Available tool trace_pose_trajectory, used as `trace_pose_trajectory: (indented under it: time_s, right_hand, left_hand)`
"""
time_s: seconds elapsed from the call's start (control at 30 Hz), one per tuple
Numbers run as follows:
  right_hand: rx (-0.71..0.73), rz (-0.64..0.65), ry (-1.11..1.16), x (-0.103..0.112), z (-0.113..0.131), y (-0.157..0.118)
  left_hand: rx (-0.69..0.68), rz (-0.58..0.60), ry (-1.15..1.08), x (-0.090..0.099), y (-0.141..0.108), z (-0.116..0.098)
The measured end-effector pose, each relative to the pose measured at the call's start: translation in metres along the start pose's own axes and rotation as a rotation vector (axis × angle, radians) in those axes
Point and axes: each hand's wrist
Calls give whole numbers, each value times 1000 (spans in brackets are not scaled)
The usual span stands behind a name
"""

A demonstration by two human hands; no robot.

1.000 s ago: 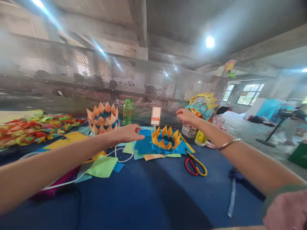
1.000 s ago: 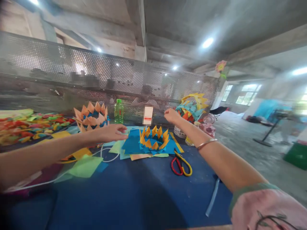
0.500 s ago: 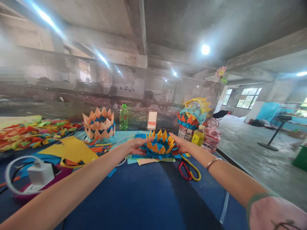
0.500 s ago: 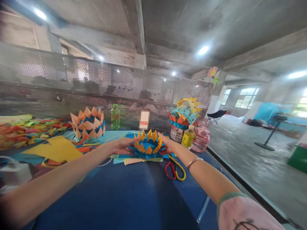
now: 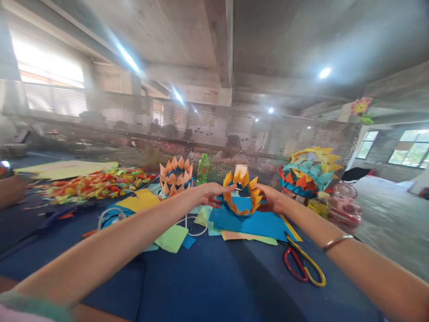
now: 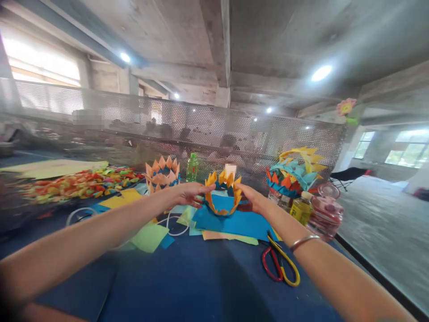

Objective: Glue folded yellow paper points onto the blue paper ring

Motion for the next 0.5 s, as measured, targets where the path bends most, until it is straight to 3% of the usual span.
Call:
trace_pose_trajectory:
  time_s: [0.27, 0.4, 0.5]
  right_hand:
    - [274, 97, 18, -73, 113, 29]
    - [371, 142, 32, -113, 143, 59]
    - [404, 172, 40, -140, 150, 81]
  left_hand:
    - [-107, -272, 70, 112, -54, -53]
    - [-104, -412, 82, 158, -72, -57]
    - [-96, -475, 85, 180, -82, -53]
Point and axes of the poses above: each hand's wrist, its own y-axis towards the middle knuckle, its own x-axis out of the back of the hand, z = x × y, and after that the axes turned 11 degrees about z, right-handed
